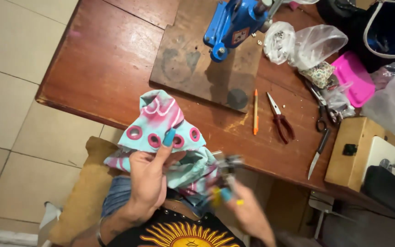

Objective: Punching holes in fabric with a hand tool and using a manual press to set hardware.

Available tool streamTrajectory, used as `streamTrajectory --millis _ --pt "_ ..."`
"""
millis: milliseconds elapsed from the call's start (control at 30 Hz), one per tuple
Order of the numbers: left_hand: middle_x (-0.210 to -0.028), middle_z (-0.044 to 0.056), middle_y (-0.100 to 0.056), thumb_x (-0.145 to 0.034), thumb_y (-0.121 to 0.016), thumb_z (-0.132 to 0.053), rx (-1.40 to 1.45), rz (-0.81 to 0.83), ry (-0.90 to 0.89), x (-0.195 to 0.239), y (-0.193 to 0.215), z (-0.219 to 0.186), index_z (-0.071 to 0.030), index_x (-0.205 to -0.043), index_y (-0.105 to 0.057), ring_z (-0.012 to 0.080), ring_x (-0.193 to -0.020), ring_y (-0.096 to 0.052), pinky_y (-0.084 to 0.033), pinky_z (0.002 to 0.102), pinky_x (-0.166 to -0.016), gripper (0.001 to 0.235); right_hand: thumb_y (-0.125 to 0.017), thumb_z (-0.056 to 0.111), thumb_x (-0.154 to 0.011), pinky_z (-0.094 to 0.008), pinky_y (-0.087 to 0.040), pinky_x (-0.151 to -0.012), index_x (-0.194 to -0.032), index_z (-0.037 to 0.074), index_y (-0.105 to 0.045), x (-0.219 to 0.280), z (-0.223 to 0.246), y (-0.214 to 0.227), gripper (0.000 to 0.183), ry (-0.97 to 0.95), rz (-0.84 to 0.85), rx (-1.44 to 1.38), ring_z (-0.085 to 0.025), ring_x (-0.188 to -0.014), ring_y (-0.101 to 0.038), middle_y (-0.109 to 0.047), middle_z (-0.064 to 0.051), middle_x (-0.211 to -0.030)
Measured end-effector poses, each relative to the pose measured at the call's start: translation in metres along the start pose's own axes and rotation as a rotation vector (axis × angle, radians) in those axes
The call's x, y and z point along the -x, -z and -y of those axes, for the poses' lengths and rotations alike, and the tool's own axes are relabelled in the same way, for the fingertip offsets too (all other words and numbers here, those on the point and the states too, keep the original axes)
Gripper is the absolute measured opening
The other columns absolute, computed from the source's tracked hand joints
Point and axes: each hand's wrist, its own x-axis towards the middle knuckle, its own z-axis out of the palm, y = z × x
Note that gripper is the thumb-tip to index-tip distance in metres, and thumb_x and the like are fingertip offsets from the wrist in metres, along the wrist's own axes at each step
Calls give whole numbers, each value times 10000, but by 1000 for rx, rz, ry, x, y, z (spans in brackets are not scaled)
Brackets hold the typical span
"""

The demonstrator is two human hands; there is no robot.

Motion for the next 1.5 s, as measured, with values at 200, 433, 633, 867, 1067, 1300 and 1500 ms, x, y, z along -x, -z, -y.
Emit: streamTrajectory --millis 200,433,633,867,1067,1300,1500 --pt "-779 141 -652 -771 -594 -70 38 60 114 -9 0 4 66 -773 -620 270 -695 -653 -562 404 -723 138 -429 383 -842 -417 -392 -714 -1220 25 -439 4 16 51 521 -255 -1016 737 -320 -837 -536 -549 -181 -959" --pt "-933 181 -643 -733 -567 -77 -249 142 266 2 -18 -24 56 -1049 -557 312 -867 -638 -521 363 -719 343 -590 369 -773 -453 -418 -665 -1210 93 -483 -29 -18 110 528 -217 -1209 1432 -355 -806 -521 -540 -169 -1007" --pt "-883 46 -753 -662 -696 -110 -1096 168 321 2 -6 -44 -15 -903 -718 93 -804 -664 -527 238 -725 260 -559 391 -808 -492 -427 -635 -1165 62 -493 -54 -6 130 490 -333 -1202 1420 -395 -770 -523 -534 -195 -985" --pt "-553 -93 -681 -599 -705 -397 -1565 591 -674 -15 25 -53 -342 -825 -679 49 -427 -619 -484 223 -464 234 -514 411 -819 -513 -404 -681 -1144 90 -512 -63 -13 147 456 -351 -1221 1471 -373 -777 -500 -519 -161 -965" --pt "-543 -60 -542 -754 -678 -153 -1330 635 -1634 -21 -10 -73 -126 -669 -557 98 -535 -471 -360 223 -527 150 -508 387 -828 -514 -391 -753 -1118 80 -520 -56 -2 140 423 -356 -1173 1387 -403 -847 -490 -507 -195 -1004" --pt "-1168 34 -510 -754 -581 -386 -1551 1154 -1445 -55 -21 -79 -152 -1140 -500 201 -1073 -499 -389 373 -908 459 -592 89 -769 -334 -402 -667 -810 64 -548 -64 45 88 65 424 -858 1021 -227 -716 -509 -556 -74 -781" --pt "-810 66 -596 -781 -561 -63 -1558 725 -1300 -52 -38 -76 -52 -903 -588 203 -659 -552 -442 309 -607 125 -547 335 -828 -337 -447 -672 -825 42 -527 -68 63 10 294 574 -112 665 -244 -757 -560 -570 -102 -823"
